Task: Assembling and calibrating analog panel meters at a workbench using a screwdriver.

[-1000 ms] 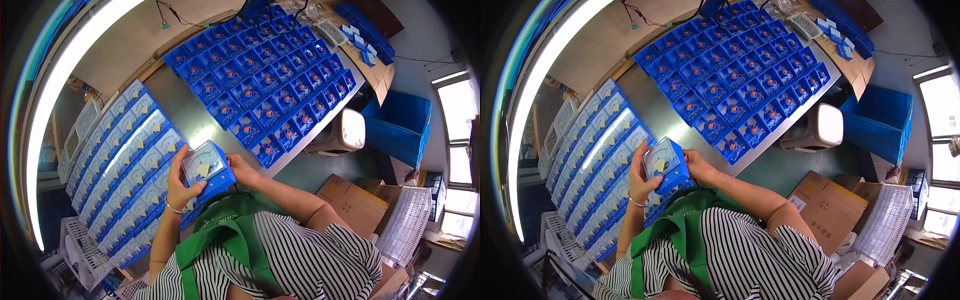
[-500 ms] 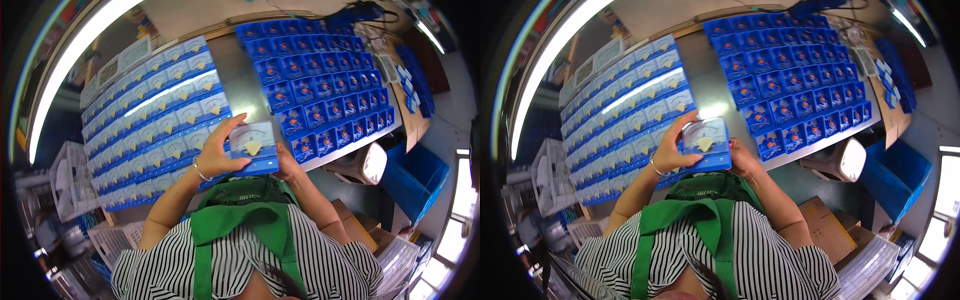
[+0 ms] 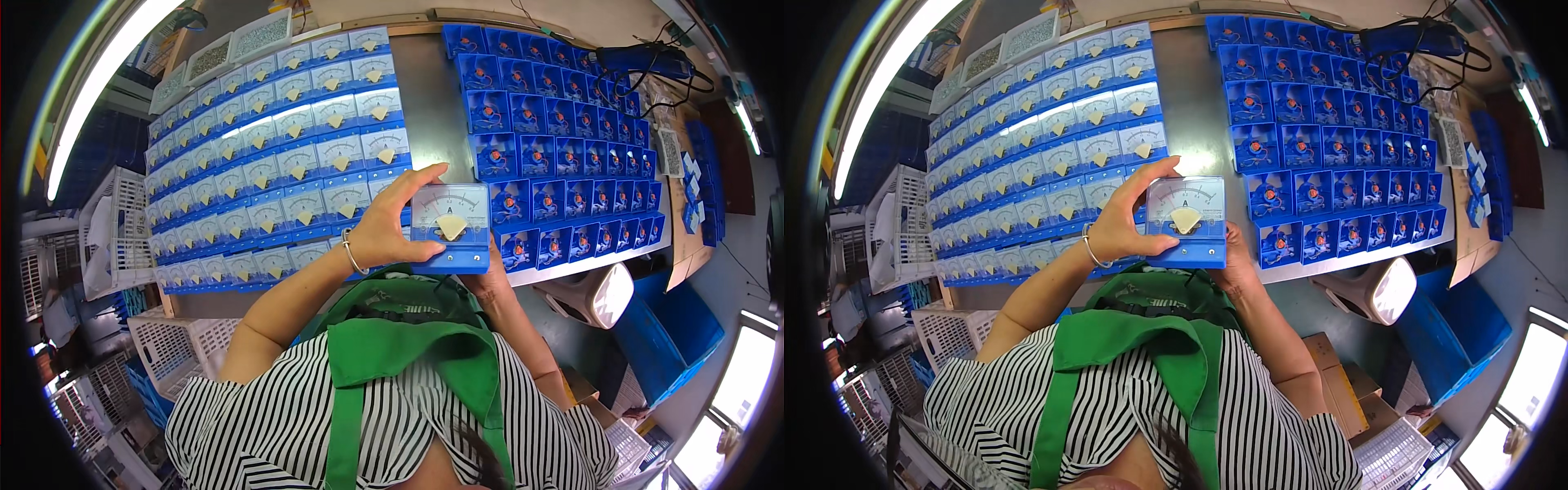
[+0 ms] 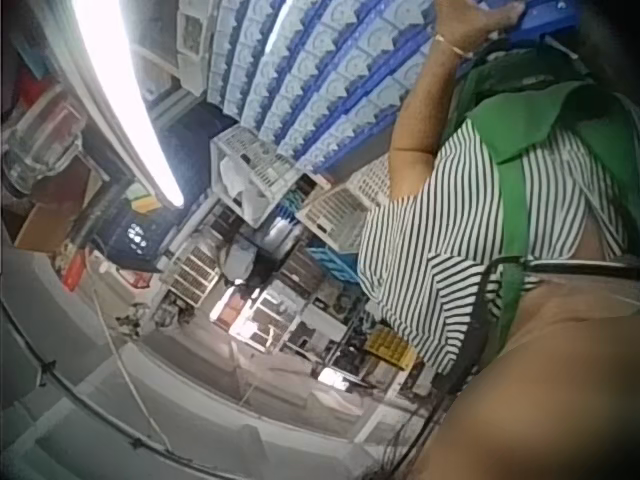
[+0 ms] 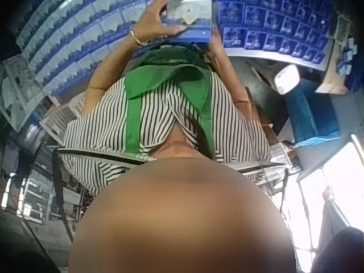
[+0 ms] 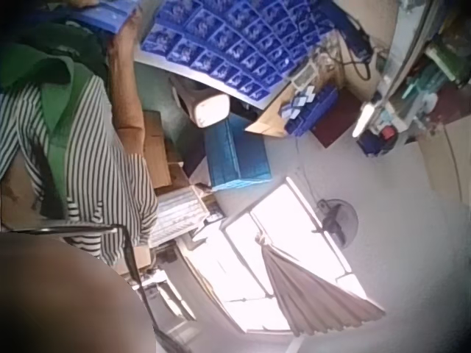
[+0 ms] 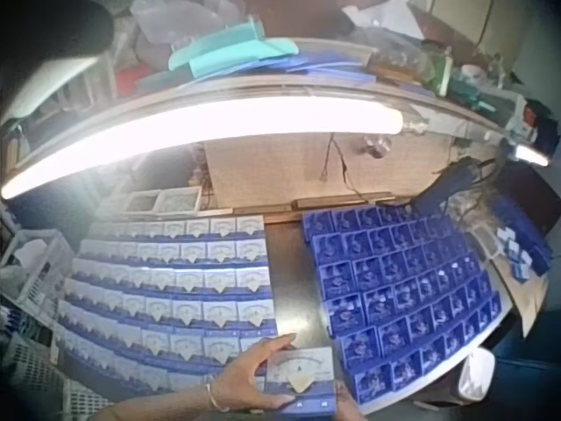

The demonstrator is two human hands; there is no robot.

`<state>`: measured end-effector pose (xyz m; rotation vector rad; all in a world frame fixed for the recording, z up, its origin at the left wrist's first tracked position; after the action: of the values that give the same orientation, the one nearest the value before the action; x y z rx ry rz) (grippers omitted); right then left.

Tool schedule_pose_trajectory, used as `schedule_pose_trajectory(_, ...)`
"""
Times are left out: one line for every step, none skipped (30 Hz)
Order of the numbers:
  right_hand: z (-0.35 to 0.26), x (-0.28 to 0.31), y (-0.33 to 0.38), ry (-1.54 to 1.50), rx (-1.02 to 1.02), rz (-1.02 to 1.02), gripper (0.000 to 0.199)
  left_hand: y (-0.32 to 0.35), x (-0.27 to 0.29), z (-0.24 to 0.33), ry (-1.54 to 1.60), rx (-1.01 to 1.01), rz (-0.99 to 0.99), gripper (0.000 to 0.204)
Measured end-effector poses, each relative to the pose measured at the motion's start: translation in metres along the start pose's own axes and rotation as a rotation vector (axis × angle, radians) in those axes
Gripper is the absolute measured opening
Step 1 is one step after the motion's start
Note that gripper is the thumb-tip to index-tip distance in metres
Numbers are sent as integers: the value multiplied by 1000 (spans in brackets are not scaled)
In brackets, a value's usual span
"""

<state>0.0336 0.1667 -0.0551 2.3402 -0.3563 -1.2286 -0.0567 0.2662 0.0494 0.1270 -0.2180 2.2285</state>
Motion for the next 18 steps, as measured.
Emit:
schedule_pose_trajectory(-1,-1,1,-15,18,1,16,0,0,-1,5,14,2,95)
schedule_pose_trajectory(-3,-2,2,-31,39,3,16,-1,-1,-3,11,26,2,95)
schedule_pose_trajectory(-2,-1,1,-33,39,4,16,-1,-1,-4,11,27,0,95)
schedule_pose_trajectory(-3,0,0,-36,74,0,17,-2,-1,-7,34,26,15,96)
schedule_pose_trajectory(-5,-1,0,-40,107,-4,17,-1,0,-8,57,27,32,96)
schedule_pose_trajectory(-5,-2,1,-42,105,-3,17,-1,-1,-9,57,30,31,96)
schedule_pose_trajectory(-6,-6,2,-59,103,-21,18,-1,0,-8,64,25,35,97)
schedule_pose_trajectory(-7,-9,3,-76,101,-39,18,-2,0,-7,71,20,38,97)
schedule_pose_trajectory(-5,-5,3,-77,101,-39,18,-2,0,-6,70,21,37,97)
schedule_pose_trajectory(-3,-2,2,3,118,-69,30,-2,0,-6,84,35,39,97)
schedule_pose_trajectory(-4,-5,3,84,135,-97,44,-2,-1,-7,100,48,40,98)
schedule_pose_trajectory(-3,-4,4,83,136,-96,44,-2,-1,-7,100,48,39,98)
schedule_pose_trajectory(-3,-3,4,102,149,-88,42,-1,-1,-7,104,44,44,98)
schedule_pose_trajectory(-4,-3,5,121,162,-81,41,-1,-1,-7,107,39,50,98)
schedule_pose_trajectory(-3,-3,5,120,163,-81,41,0,-2,-7,107,40,50,98)
schedule_pose_trajectory(-2,-2,6,78,160,-77,41,0,-2,-8,126,41,53,98)
schedule_pose_trajectory(-2,-1,6,35,158,-73,40,0,-2,-8,146,43,56,98)
schedule_pose_trajectory(-1,0,6,35,159,-72,40,0,-2,-9,147,42,55,98)
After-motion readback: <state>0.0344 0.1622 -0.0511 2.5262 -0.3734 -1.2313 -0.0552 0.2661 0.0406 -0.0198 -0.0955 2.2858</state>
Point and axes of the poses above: each hand's wrist, its own y-axis away from the middle knuckle, its own x-axis out of the back of the hand, z = x × y, the point moved 10 cm from there along -y, towards the middle knuckle, and after that the axes turned 5 degrees about -x, right-handed, at the moved point
